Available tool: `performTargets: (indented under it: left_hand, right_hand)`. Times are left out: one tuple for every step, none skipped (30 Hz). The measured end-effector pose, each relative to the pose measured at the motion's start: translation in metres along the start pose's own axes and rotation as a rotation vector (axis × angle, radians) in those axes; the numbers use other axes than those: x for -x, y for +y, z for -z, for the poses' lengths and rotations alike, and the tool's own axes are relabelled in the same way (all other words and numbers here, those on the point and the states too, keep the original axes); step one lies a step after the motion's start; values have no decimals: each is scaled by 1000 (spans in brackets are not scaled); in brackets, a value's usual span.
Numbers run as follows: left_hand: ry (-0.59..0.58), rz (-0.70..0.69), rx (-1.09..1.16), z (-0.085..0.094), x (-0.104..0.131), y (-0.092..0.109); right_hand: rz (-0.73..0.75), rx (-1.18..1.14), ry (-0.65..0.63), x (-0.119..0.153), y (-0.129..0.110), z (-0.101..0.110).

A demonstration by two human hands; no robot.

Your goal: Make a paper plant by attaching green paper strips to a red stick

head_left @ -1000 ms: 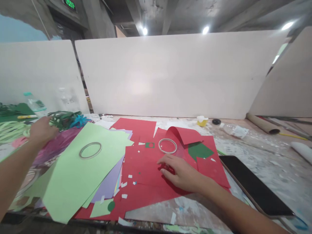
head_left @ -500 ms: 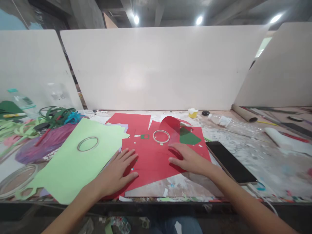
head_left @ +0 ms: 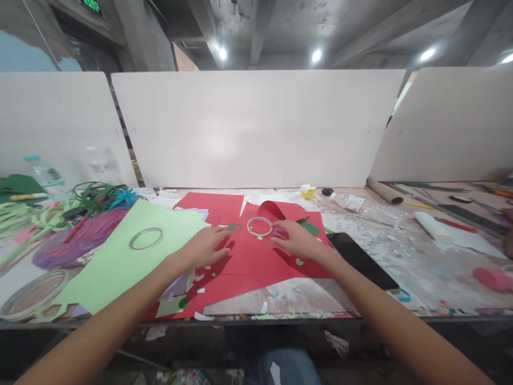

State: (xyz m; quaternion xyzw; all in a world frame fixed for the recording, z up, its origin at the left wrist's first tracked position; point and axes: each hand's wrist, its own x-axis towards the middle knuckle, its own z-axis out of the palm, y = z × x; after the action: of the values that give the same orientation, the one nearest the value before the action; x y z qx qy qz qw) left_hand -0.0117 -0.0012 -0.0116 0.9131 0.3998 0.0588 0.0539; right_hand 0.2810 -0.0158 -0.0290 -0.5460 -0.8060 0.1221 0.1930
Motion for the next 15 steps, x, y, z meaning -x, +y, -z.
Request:
performTargets:
  left_hand:
    - [14, -9, 13, 0, -14, 0]
    - [14, -20, 29, -2, -28, 0]
    - [12, -30, 33, -5, -40, 0]
    - [3, -42, 37, -9, -50, 0]
    - [-6, -46, 46, -13, -57, 0]
    - [-13, -45, 55, -16, -61, 0]
    - [-20, -42, 68, -20, -64, -1]
    - [-25, -38, 81, -22, -64, -3]
    - [-28, -33, 93, -24, -63, -5]
    - [-27, -26, 104, -26, -62, -7]
    - [-22, -17, 115, -26, -60, -8]
    - [-20, -8, 124, -26, -59, -10]
    - [-21, -3, 132, -26, -58, -11]
    - [-23, -4, 137, -26, -58, -11]
    - [-25, -8, 142, -27, -58, -12]
  right_hand:
    - [17, 37, 10, -8, 0, -1]
    - [37, 72, -12, -16, 1, -2]
    - [46, 99, -41, -23, 2, -3]
    - [46, 115, -63, -29, 4, -5]
    - [38, 125, -80, -33, 8, -6]
    - [21, 130, -82, -36, 12, -7]
    - [-1, 132, -77, -38, 18, -7]
    - [-28, 137, -68, -38, 24, -7]
    - [-57, 143, -57, -38, 31, -6]
    - [-85, 151, -46, -38, 38, -5]
    - [-110, 160, -34, -38, 44, -4]
    - [-132, 170, -22, -37, 50, -3]
    - [-150, 182, -9, -37, 55, -2]
    - [-165, 193, 6, -36, 58, -2]
    - [-179, 204, 20, -36, 60, -2]
